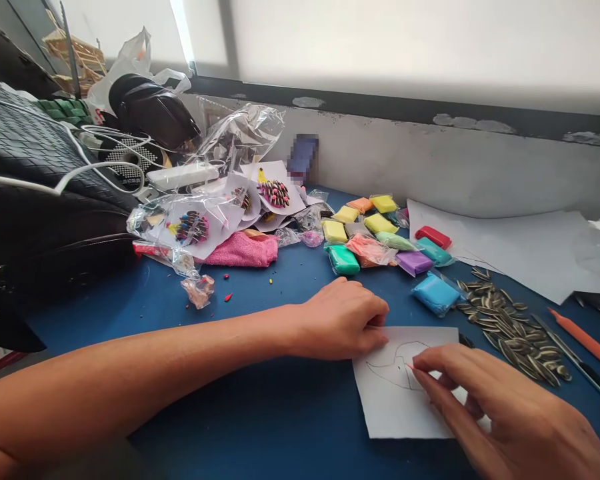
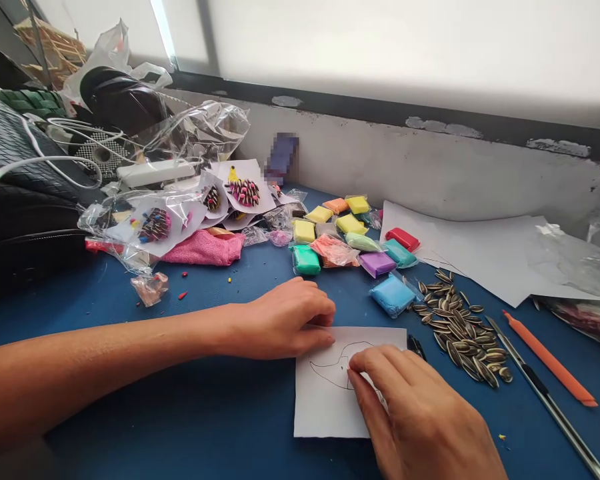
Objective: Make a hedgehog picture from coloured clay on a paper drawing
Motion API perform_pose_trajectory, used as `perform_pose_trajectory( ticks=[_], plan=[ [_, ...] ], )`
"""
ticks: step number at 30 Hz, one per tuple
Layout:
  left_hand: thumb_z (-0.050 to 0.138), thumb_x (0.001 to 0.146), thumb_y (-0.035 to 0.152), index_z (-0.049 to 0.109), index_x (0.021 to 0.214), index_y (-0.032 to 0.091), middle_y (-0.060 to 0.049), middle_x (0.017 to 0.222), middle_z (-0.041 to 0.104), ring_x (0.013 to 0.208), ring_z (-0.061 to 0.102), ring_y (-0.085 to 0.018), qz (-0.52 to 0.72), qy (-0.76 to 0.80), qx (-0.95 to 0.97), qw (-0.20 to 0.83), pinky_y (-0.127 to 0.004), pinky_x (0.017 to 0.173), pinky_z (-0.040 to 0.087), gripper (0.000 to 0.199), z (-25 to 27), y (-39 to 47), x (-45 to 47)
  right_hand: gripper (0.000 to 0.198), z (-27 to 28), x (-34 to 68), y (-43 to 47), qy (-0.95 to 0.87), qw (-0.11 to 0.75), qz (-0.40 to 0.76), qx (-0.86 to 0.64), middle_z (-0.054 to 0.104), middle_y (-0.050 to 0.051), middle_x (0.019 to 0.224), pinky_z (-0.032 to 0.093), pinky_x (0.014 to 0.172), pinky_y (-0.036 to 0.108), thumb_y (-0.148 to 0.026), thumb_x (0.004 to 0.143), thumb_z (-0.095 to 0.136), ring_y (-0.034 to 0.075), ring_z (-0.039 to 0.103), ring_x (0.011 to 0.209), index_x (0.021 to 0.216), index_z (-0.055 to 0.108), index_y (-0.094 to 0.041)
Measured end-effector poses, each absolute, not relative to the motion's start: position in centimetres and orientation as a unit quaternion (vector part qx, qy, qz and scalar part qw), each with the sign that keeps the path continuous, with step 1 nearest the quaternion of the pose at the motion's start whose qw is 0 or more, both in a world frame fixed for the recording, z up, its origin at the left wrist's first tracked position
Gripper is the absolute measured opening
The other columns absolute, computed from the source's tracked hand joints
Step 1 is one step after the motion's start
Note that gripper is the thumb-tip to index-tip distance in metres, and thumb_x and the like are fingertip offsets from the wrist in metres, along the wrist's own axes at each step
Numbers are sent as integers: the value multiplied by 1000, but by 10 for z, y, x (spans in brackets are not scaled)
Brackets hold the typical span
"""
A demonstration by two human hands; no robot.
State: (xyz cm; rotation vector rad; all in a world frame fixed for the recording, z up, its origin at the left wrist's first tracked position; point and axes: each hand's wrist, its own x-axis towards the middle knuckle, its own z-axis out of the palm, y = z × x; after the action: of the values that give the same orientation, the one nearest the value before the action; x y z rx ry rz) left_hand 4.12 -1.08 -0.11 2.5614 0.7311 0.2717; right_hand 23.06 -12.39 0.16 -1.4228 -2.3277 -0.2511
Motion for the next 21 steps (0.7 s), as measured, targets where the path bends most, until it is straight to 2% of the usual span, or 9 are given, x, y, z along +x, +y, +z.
perform_pose_trajectory(
  ticks=[5,11,21],
  plan=[
    [60,85,29,55,70,18,0,73,64,75,55,-16,116,260,928,241,-29,73,36,20,-6,-8,41,16,-1,228,-124,-845,178,-112,-492,67,-2,87,49,61,20,-29,98,44,11,66,72,97,60,-27],
    [61,85,30,56,70,18,1,71,63,73,54,-15,141,251,925,246,-29,72,34,20,-13,-7,41,17,-6,225,-125,-856,150,-109,-482,67,-1,86,49,61,20,-31,98,45,11,66,72,93,60,-26],
    [60,85,29,53,67,18,3,66,59,68,50,-13,160,244,922,253,-29,69,33,22,-16,-5,42,18,-6,235,-125,-846,180,-95,-493,71,-1,94,50,65,21,-29,98,47,12,68,77,109,61,-27]
  ],
)
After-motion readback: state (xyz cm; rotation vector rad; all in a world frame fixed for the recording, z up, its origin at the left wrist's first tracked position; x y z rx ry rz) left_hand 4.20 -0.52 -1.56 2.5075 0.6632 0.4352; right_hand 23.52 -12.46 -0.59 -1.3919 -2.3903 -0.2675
